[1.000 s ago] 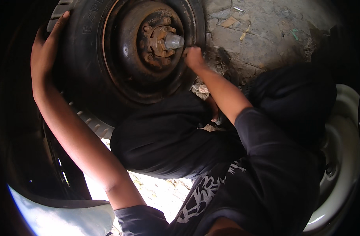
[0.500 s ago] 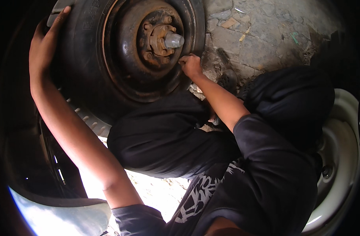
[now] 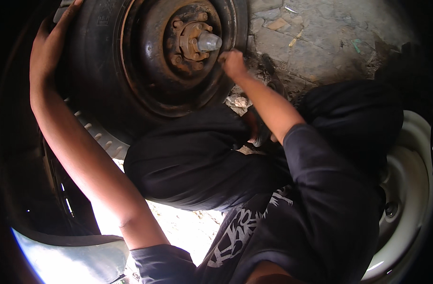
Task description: The person is working on a vehicle tire, using a tool to adjust the wheel hub and inserting small metal clips into the tire rim. The person is sitting on the ground under the vehicle.
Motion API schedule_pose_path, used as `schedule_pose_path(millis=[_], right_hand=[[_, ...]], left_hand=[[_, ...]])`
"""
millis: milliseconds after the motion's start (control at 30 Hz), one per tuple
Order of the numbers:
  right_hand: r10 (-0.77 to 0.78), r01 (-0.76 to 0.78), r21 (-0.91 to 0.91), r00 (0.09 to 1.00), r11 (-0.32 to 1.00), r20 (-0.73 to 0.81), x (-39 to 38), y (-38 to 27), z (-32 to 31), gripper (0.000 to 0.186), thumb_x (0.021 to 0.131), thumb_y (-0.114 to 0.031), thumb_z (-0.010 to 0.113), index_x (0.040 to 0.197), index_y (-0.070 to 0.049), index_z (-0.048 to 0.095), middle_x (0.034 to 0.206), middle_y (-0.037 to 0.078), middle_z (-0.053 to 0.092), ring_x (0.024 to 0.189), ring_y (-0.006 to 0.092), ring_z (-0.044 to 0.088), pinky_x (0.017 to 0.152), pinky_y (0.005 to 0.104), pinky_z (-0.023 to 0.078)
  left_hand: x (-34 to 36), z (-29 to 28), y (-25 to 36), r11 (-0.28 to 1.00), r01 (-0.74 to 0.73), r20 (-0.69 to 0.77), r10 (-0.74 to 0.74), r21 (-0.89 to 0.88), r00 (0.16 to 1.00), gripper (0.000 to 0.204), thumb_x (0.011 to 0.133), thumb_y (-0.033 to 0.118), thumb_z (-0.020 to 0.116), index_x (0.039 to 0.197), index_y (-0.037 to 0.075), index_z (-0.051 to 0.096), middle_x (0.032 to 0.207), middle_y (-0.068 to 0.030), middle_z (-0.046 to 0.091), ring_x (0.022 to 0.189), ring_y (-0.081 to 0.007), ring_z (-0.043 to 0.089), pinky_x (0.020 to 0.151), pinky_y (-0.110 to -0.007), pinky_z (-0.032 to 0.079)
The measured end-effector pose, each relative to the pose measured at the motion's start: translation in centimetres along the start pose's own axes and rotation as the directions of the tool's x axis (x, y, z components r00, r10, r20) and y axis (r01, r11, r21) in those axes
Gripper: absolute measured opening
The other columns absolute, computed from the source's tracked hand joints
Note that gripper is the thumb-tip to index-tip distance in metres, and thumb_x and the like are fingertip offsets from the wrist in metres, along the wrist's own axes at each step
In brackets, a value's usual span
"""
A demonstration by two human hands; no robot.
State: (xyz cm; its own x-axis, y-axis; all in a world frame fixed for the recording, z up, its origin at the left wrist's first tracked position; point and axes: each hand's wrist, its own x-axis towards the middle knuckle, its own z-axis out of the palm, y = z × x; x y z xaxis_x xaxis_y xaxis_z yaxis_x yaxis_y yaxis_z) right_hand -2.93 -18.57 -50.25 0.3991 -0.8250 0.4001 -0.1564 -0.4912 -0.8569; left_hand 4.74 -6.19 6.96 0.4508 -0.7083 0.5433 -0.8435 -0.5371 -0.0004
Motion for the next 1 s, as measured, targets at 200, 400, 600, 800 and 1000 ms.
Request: schedule_pose_path(millis=[200,400,600,800,1000], right_hand=[[0.175,-0.178,-0.050,0.983,0.983,-0.046,4.0,0.2,-1.0,0.015,0.078,-0.005,0.079,0.090,-0.010,0.085,0.094,0.018,0.079,0.099,0.0392,0.075,0.093,0.0462,0.060],[0.122,-0.127,-0.045,0.988,0.991,-0.098,7.8,-2.0,-3.8,0.014,0.080,-0.004,0.079,0.093,-0.008,0.084,0.100,0.023,0.077,0.102,0.0407,0.074,0.099,0.0455,0.059],[0.120,-0.105,0.133,0.987,0.985,-0.110,-1.9,-3.0,0.0,0.013,0.080,0.002,0.078,0.088,-0.007,0.084,0.089,0.019,0.077,0.095,0.0403,0.073,0.095,0.0477,0.057],[0.191,-0.180,0.139,0.979,0.974,-0.072,0.3,-2.1,-0.8,0.021,0.077,0.006,0.074,0.087,-0.007,0.085,0.095,0.026,0.073,0.091,0.0439,0.074,0.089,0.0485,0.061],[0.130,-0.122,0.062,0.980,0.991,-0.152,2.1,0.7,-0.9,0.017,0.076,0.003,0.078,0.087,-0.008,0.084,0.089,0.019,0.077,0.091,0.0398,0.073,0.087,0.0484,0.060]], left_hand=[[-1.1,0.2,2.2,1.000,-0.002,-0.007,0.002,0.011,1.000,0.098,0.083,0.075,0.077,0.147,0.002,0.065,0.140,-0.0247,0.070,0.131,-0.0357,0.068,0.114,-0.044,0.048],[-1.2,-0.4,0.5,0.996,0.073,0.002,-0.073,-0.042,0.997,0.098,0.081,0.076,0.079,0.146,0.003,0.067,0.137,-0.0239,0.072,0.130,-0.0360,0.069,0.113,-0.043,0.049],[-3.3,0.9,3.2,0.940,-0.257,-0.253,0.311,0.224,0.916,0.073,0.094,0.061,0.077,0.146,0.012,0.069,0.143,-0.0160,0.071,0.138,-0.0320,0.065,0.115,-0.044,0.051],[-8.5,6.8,7.5,0.707,-0.706,-0.071,0.703,-0.035,0.707,0.036,0.097,0.020,0.080,0.131,0.010,0.076,0.145,-0.0132,0.070,0.146,-0.0310,0.058,0.121,-0.045,0.046],[-9.3,14.7,8.2,0.746,-0.617,0.241,0.665,-0.251,0.707,0.039,0.094,0.017,0.081,0.132,0.007,0.074,0.146,-0.0194,0.067,0.144,-0.0371,0.057,0.120,-0.047,0.048]])
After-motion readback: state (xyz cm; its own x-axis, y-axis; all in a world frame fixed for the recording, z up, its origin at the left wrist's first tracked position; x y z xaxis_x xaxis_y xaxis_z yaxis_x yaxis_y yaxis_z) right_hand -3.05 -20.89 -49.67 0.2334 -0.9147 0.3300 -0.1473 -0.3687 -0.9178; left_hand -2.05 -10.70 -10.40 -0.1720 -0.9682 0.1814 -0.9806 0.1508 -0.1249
